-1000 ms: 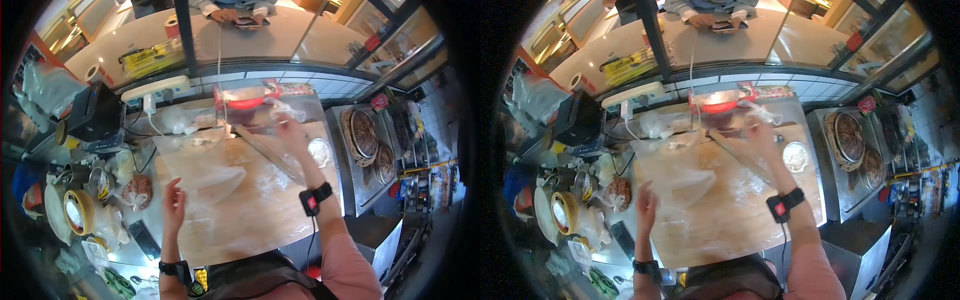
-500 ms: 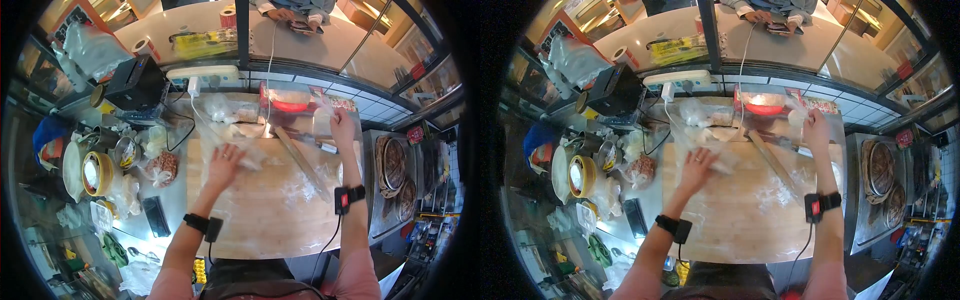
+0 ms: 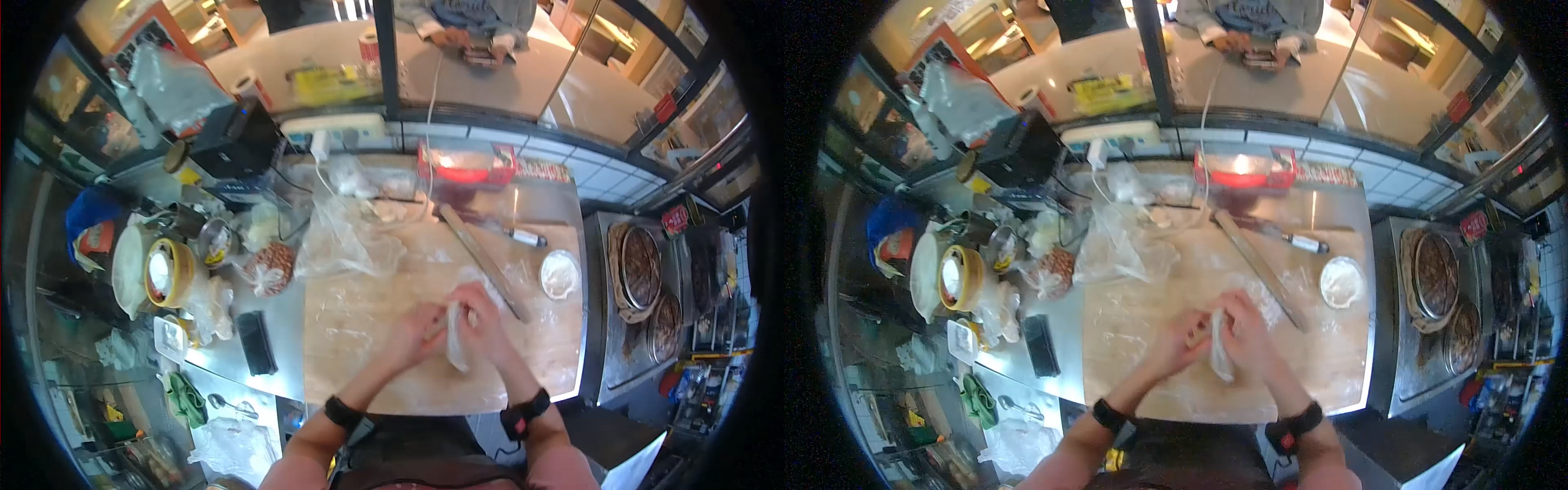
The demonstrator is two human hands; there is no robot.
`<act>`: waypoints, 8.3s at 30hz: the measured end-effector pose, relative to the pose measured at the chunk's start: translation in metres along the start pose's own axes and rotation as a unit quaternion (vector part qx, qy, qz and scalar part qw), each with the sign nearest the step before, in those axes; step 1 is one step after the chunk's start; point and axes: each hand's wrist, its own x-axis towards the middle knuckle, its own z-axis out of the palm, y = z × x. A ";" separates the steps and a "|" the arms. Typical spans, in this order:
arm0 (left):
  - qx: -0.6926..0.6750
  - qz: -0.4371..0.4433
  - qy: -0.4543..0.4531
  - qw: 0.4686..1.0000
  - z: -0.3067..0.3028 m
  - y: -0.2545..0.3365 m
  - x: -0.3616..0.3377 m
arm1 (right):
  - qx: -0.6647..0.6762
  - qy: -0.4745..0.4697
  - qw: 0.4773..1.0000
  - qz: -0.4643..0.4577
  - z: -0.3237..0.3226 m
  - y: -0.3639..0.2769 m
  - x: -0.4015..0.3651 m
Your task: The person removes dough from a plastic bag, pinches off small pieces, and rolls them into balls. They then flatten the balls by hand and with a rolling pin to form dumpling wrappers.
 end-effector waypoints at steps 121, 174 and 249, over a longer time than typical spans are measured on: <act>-0.364 -0.340 0.083 0.863 0.008 0.003 -0.074 | 0.780 0.019 0.527 0.338 0.050 0.070 -0.138; -0.117 -0.245 0.130 0.954 -0.013 -0.009 -0.095 | 0.661 -0.053 0.654 0.365 0.076 0.070 -0.120; 0.197 -0.014 0.090 0.976 0.068 -0.045 -0.065 | -0.200 -0.110 0.973 0.040 0.020 0.080 -0.039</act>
